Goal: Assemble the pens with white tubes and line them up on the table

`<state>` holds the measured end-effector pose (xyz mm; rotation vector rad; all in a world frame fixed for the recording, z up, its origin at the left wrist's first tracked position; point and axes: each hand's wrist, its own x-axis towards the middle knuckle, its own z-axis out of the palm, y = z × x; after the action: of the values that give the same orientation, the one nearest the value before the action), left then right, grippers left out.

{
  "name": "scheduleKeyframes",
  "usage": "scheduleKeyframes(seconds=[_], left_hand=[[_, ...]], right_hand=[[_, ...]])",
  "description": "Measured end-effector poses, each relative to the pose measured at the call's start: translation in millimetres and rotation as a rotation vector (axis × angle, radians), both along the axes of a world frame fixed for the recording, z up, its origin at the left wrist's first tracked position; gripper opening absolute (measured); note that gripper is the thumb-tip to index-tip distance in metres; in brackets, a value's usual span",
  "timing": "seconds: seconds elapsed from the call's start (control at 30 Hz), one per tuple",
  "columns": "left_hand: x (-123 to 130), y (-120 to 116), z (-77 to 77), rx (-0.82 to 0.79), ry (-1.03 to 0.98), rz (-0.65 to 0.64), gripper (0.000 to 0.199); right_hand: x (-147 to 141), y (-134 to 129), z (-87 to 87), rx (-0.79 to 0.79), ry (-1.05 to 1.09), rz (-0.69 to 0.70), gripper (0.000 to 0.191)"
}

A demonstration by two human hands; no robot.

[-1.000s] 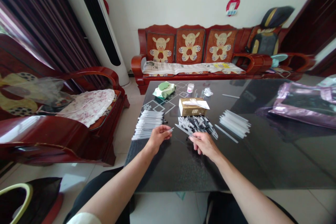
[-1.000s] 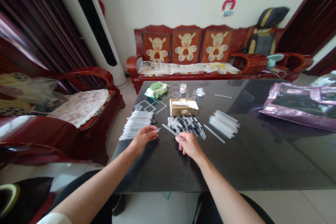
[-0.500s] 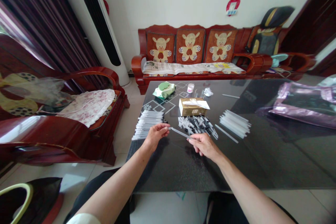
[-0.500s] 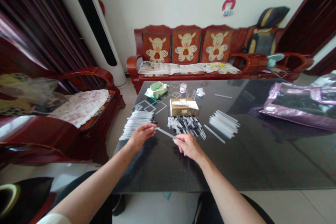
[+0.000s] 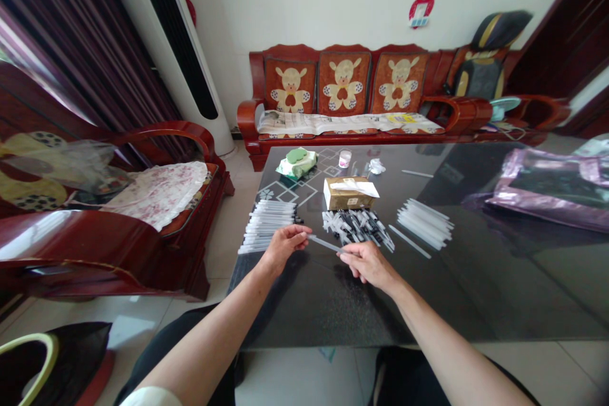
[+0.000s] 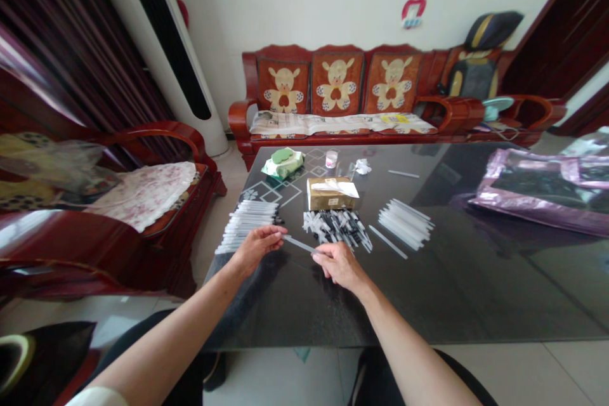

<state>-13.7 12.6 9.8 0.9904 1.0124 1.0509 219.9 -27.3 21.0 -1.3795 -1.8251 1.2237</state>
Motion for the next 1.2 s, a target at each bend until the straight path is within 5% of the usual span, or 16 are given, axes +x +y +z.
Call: scheduleKeyframes(seconds=[0.4, 0.63, 0.93, 1.2], left_hand=[[1.3, -1.0, -3.4, -0.065, -0.089, 0.093, 0.032], [3.2, -1.8, -4.4, -0.060, -0.051, 0.207, 0.039], [6.8, -7.3, -3.5, -0.074, -0.067, 0.308, 0.040], [12.1, -12.9, -3.0, -0.057, -0.126, 0.379, 0.040]], right_hand=[[-10.1, -4.5, -3.0, 0.075, -0.042, 0.021, 0.032], [-31.7, -15.8, -4.0, 0.359, -0.284, -0.039, 0.033], [-49.7, -25.5, -5.5, 0.445, -0.517, -0.053, 0.036], [-51.9, -22.2, -6.8, 0.331, -0.257, -0.088, 0.038]])
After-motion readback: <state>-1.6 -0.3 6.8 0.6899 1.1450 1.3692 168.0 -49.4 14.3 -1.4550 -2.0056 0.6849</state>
